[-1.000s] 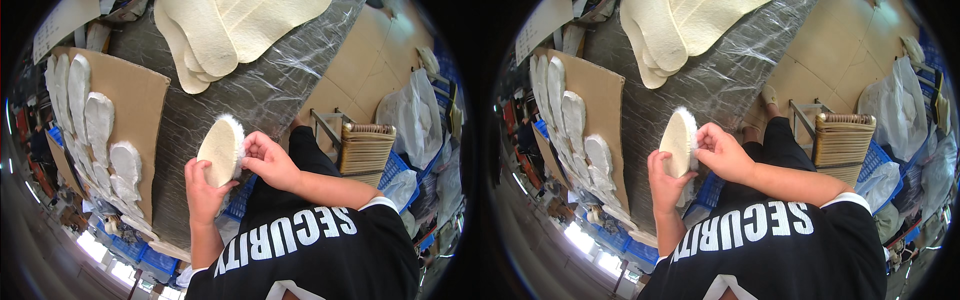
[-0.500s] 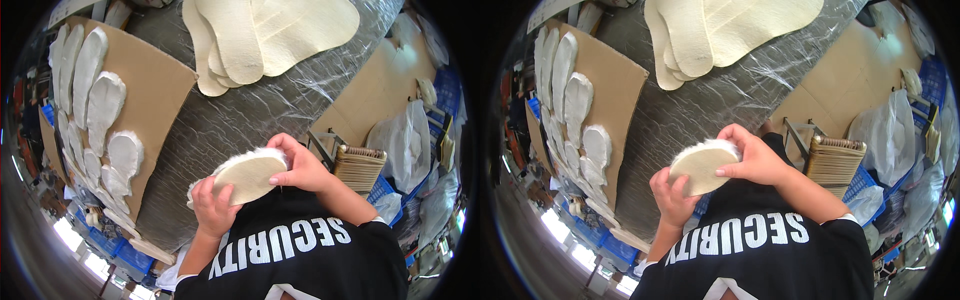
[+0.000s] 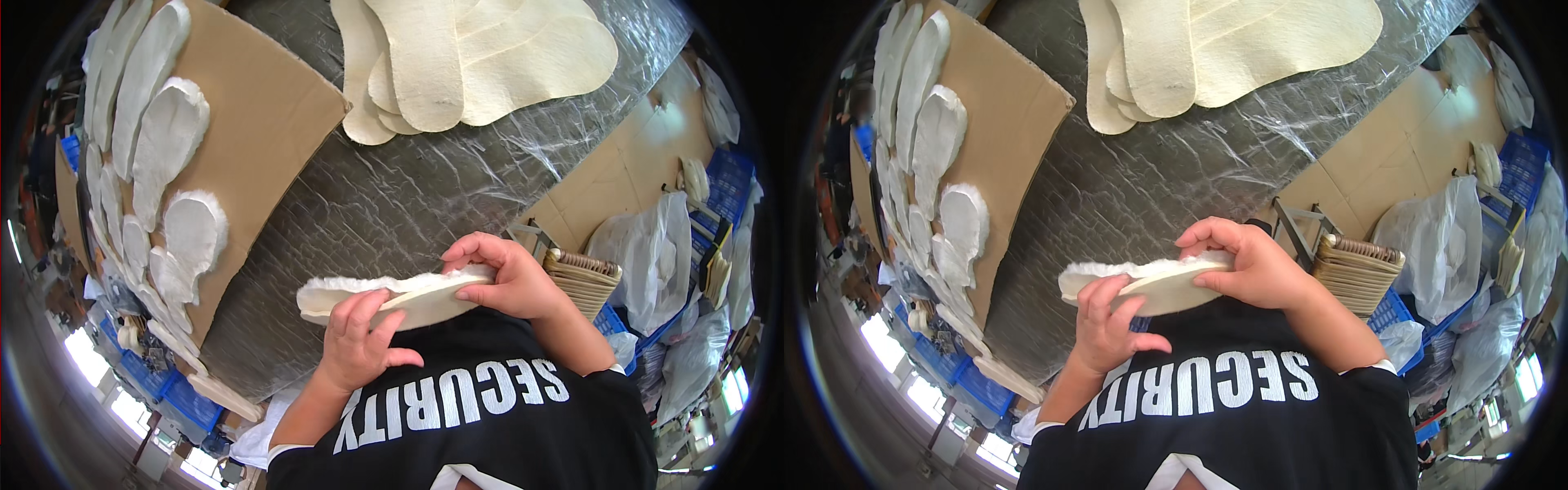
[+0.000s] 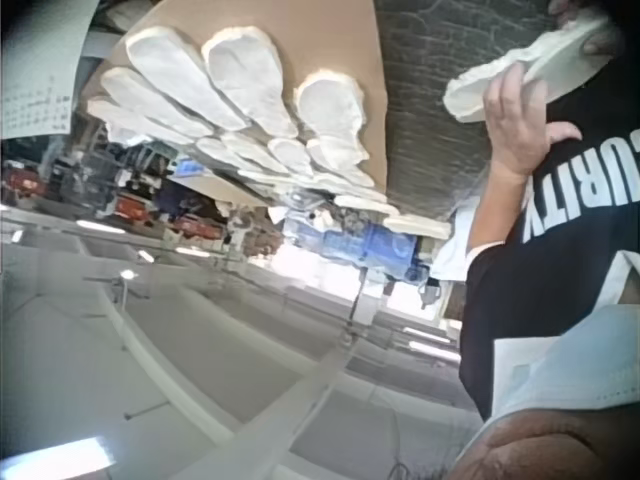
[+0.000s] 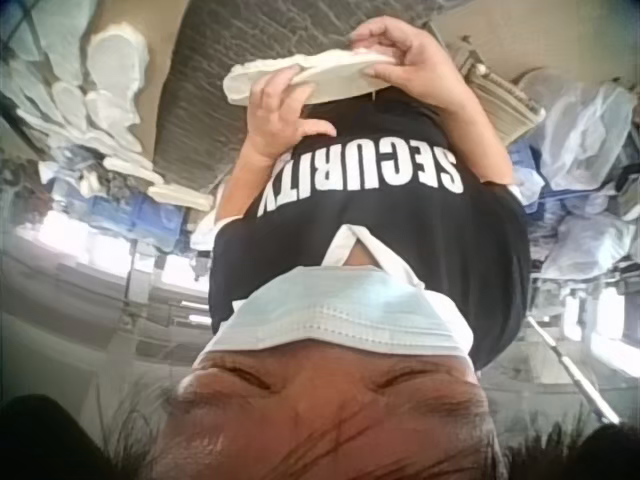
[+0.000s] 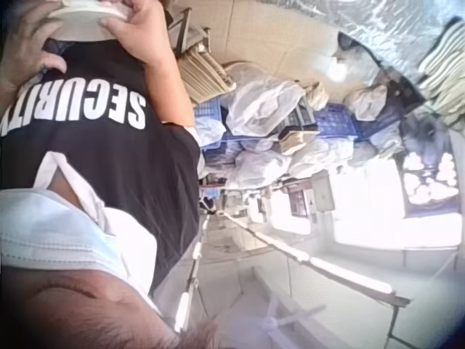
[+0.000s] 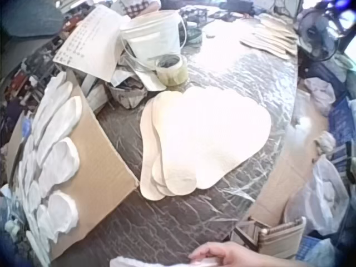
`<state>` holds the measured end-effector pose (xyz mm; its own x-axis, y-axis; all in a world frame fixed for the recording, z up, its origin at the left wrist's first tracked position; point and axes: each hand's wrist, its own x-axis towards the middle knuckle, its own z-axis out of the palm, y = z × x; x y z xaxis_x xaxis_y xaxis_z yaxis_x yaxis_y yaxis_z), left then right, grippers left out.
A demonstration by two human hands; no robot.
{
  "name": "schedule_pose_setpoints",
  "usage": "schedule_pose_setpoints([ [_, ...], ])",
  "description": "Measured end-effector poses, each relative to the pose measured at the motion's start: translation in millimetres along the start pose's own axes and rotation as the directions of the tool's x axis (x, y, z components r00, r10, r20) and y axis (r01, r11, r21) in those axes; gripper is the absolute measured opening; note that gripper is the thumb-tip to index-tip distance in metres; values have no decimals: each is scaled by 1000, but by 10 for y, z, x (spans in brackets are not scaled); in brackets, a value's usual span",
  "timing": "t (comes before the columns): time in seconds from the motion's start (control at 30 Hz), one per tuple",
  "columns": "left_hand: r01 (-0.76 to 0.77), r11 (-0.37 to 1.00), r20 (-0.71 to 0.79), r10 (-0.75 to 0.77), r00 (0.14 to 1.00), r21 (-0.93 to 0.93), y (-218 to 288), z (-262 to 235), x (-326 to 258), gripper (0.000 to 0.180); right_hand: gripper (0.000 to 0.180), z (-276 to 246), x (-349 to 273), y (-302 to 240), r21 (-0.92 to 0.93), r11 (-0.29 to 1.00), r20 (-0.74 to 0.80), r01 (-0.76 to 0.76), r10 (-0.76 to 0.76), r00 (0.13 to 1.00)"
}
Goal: Assembling shoe insoles by manually aligning and pressing white padding onto the insole base.
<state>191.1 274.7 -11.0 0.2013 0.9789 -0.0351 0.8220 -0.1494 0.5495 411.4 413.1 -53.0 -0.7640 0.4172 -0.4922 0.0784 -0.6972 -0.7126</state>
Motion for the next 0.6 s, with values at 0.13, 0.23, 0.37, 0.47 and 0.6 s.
schedule_pose_setpoints([
  [0.13,89,970,-102,-114,988,-225,-18,-15,-42,49,43,-13,-46,-17,-148,984,29,96,-93,995],
  [0.23,154,958,-133,-190,973,-240,9,-82,17,38,43,-3,-51,-56,-235,960,61,154,-144,988],
  [0.37,179,948,-115,-215,970,-264,17,-163,136,32,41,17,-61,-70,-314,916,96,249,-230,968],
  [0.47,131,953,-100,-164,981,-273,-15,-207,188,33,39,36,-79,-78,-337,899,111,280,-257,960],
  [0.6,166,894,-60,-210,976,-417,16,-241,280,41,38,62,-96,-63,-349,884,121,312,-288,950],
])
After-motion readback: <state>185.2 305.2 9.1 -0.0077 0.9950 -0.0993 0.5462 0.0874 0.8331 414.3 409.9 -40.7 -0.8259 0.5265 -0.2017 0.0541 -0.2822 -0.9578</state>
